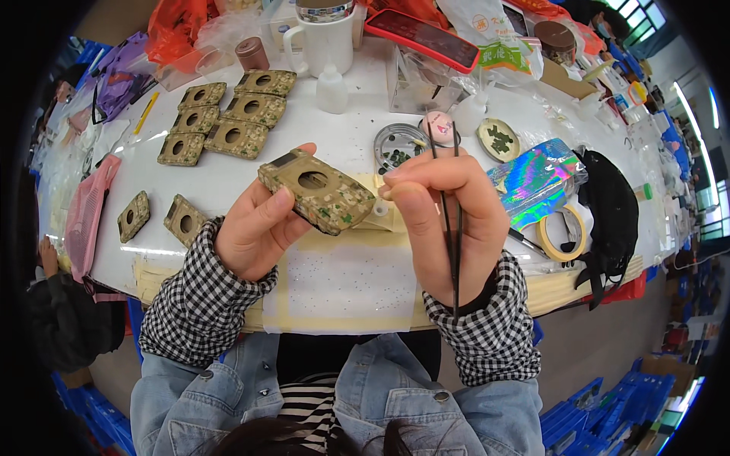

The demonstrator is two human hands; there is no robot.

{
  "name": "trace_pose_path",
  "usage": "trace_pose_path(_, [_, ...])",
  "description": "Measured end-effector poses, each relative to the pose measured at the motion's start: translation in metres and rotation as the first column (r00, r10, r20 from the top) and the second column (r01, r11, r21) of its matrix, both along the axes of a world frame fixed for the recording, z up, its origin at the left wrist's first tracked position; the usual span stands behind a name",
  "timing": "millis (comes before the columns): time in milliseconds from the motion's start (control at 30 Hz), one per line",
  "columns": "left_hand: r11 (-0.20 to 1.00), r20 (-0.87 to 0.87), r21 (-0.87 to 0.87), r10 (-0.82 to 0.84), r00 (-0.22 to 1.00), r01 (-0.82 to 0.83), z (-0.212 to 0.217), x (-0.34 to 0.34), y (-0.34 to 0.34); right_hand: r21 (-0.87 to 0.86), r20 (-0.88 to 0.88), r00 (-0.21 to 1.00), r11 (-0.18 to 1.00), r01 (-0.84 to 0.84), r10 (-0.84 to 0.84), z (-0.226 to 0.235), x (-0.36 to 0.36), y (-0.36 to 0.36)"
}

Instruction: Painting or detailing a plastic toy tank chassis using a small brush at a workbench.

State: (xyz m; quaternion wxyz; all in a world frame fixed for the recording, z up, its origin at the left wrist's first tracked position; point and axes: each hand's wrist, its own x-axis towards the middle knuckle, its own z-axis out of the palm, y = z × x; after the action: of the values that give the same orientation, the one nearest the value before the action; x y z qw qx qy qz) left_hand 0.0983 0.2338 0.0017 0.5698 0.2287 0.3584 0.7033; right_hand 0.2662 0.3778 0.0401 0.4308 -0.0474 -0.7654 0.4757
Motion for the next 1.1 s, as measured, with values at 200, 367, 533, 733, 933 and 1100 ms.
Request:
trace_pose_path(200, [1.000,-0.025,-0.021,0.003,1.000,-0.003,0.004,0.003,0.001,-0.015,0.006,0.998,0.998,-0.056,0.056,-0.005,-0.006,-0.009])
trace_pose_path(367, [1.000,-0.036,-0.021,0.008,0.999,-0.009,0.006,0.005,0.002,0.111,0.088,0.996,0.994,-0.013,0.003,-0.007,-0.004,-0.007])
trace_pose_path(533, [0.999,0.078,-0.033,0.022,0.997,-0.019,0.003,0.003,0.003,-0.010,0.004,1.000,1.000,0.004,-0.004,-0.008,-0.006,-0.010])
trace_pose_path(733, [1.000,0.056,-0.026,0.013,0.998,-0.011,0.005,0.004,0.003,0.076,0.049,0.998,0.996,0.039,-0.043,-0.008,-0.005,-0.009])
trace_pose_path(933, [1.000,-0.021,-0.031,-0.004,1.000,0.003,0.003,0.003,0.003,0.113,0.059,0.997,0.993,0.044,-0.051,-0.009,-0.005,-0.006])
trace_pose_path(1100, [0.999,-0.029,-0.035,0.004,1.000,-0.005,0.004,0.004,0.002,0.090,0.068,0.995,0.994,0.065,-0.071,-0.010,-0.005,-0.007])
